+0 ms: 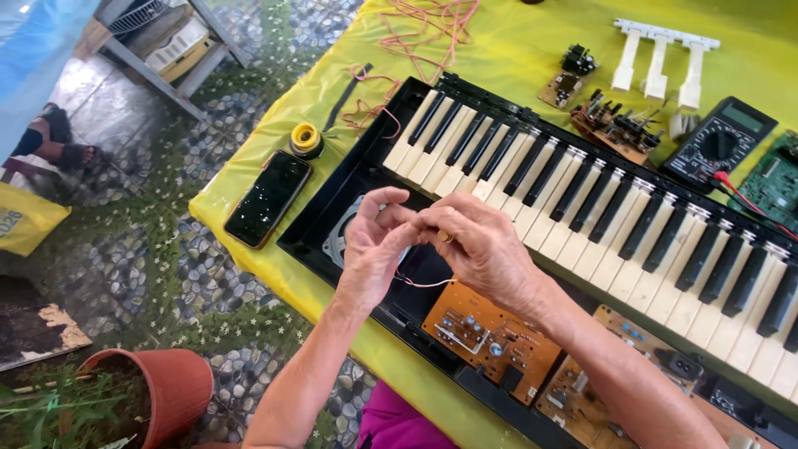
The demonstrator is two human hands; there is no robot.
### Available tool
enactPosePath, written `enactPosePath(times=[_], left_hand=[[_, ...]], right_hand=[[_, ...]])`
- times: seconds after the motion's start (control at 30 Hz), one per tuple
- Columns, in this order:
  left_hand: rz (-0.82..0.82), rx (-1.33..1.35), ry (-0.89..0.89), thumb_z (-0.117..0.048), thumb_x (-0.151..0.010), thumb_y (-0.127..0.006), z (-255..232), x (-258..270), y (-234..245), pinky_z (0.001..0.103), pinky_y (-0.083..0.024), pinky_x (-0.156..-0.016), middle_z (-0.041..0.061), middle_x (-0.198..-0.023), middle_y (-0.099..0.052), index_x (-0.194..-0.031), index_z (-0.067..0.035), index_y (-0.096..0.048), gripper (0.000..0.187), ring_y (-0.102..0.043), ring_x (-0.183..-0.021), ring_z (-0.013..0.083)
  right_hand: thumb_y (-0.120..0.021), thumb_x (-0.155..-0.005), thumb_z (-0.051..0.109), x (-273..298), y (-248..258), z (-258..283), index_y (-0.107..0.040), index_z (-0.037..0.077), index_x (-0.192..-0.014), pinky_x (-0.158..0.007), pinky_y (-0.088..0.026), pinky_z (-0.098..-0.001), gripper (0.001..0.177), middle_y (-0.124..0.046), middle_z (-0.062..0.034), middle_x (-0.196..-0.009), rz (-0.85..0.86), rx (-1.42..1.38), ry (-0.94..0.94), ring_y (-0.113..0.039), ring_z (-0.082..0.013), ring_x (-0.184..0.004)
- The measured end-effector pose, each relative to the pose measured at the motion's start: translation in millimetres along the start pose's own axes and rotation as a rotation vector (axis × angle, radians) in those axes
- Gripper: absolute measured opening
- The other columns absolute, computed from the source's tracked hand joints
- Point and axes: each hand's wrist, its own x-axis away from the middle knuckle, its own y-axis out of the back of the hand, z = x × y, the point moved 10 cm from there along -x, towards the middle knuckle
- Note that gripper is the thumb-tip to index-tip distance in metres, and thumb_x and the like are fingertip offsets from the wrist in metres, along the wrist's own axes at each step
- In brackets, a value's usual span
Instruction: The person repairs an electronic keyboard by using a screwdriver to remove screws from a speaker and the circuit board. They then manipulate wires and components within the open keyboard chassis.
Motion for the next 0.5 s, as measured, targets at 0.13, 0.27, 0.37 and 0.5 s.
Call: enactPosePath(times=[0.13,0.27,0.37,0.5], left_hand=[[-0.01,0.027,-0.028,0.002,-0.092,-0.073,-3.9,7.2,18.5,0.034,-0.063,-0.077,0.021,-0.093,-0.071,-0.134,0.002,-0.052,0.048,-0.073,-0.08,0.0249],[-0.029,0.057,-0.023,0.002,-0.092,-0.073,-7.5,11.1,28.5,0.033,-0.063,-0.078,0.02,-0.094,-0.071,-0.135,0.001,-0.051,0.048,-0.075,-0.081,0.025],[-0.053,-0.045,-0.045,-0.001,-0.092,-0.073,-24.4,13.9,26.1,0.034,-0.063,-0.078,0.017,-0.095,-0.072,-0.13,0.0,-0.057,0.041,-0.075,-0.083,0.0239],[-0.134,-0.588,-0.276,-0.002,-0.095,-0.067,-75.3,18.3,55.2,0.034,-0.061,-0.075,0.018,-0.1,-0.07,-0.081,-0.003,-0.067,0.014,-0.071,-0.084,0.0253]], right_hand=[[-0.071,-0.095,0.009,-10.2,-6.2,8.7,-0.075,0.014,-0.103,-0.075,-0.059,-0.0327,0.011,-0.069,-0.0039,-0.094,0.017,-0.014,0.012,-0.07,-0.023,-0.08],[-0.07,-0.094,0.009,-21.7,-14.8,29.4,-0.072,0.011,-0.1,-0.068,-0.059,-0.0355,0.007,-0.067,-0.0077,-0.09,0.122,0.04,0.073,-0.071,-0.0272,-0.077],[-0.069,-0.094,0.008,-19.4,-30.3,22.4,-0.07,0.01,-0.096,-0.064,-0.059,-0.0367,0.003,-0.065,-0.0088,-0.088,0.184,0.101,0.081,-0.07,-0.0283,-0.074],[-0.074,-0.091,0.013,-24.6,-46.2,3.1,-0.068,0.011,-0.094,-0.062,-0.058,-0.0452,0.008,-0.063,-0.0093,-0.086,0.206,0.07,0.011,-0.07,-0.0342,-0.075]])
